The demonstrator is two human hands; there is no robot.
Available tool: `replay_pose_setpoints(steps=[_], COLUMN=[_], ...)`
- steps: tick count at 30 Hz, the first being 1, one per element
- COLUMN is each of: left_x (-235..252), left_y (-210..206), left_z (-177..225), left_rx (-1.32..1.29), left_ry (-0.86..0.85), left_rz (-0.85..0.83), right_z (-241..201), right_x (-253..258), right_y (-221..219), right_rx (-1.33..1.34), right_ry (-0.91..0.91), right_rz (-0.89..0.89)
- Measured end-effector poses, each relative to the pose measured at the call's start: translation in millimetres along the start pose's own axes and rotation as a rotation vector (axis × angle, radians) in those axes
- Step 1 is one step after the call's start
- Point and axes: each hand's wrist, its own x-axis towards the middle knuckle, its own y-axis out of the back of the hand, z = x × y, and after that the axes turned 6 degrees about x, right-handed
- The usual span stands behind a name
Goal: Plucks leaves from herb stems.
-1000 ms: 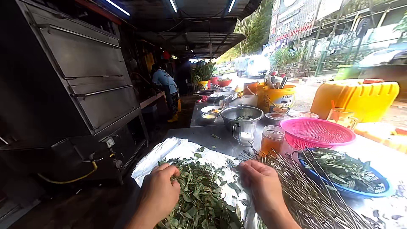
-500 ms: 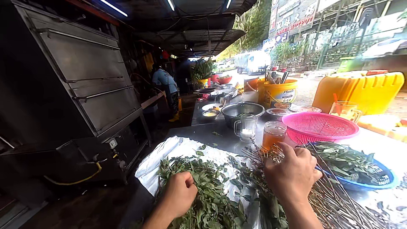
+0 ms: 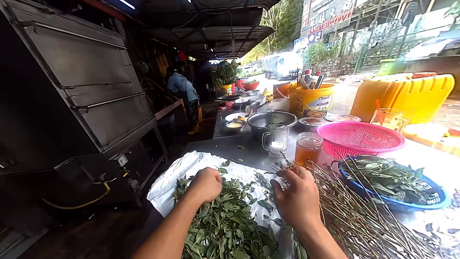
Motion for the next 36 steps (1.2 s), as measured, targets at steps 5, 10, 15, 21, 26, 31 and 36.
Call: replay_pose_setpoints(steps=[5, 10, 15, 21, 26, 31, 36], left_x=[6.6, 12.1, -7.4, 10.8, 9.3, -22.2, -44.9], left_y=[-21.1, -10.3, 18.8, -25.6, -31.2, -6.6, -2.9], left_z=[13.9, 4.1, 7.0, -2.9, -6.1, 4.6, 13.9], left_rx=[0.463, 0.192, 0.041, 0.449, 0.285, 0.274, 0.2], left_ry=[-0.1, -0.131, -0.203, -0.135, -0.223, -0.569, -0.742], left_rz=[-0.095, -0.024, 0.097, -0.048, 0.108, 0.421, 0.627], right_z=[-0.4, -2.8, -9.1, -17.1, -14.8, -10.5, -10.8], right_x=[-1.5, -3.5, -4.6, -4.5, -0.1, -5.4, -10.1], right_y=[-1.4, -4.6, -2.8, -4.5, -1.8, -12.6, -14.9], right_rx=[-0.001, 0.039, 0.203, 0.208, 0.296, 0.456, 0.679], right_ry=[0.017, 0.024, -0.159, -0.234, -0.301, -0.182, -0.066], right_rz=[-0.011, -0.054, -0.199, -0.432, -0.539, -0.437, -0.469])
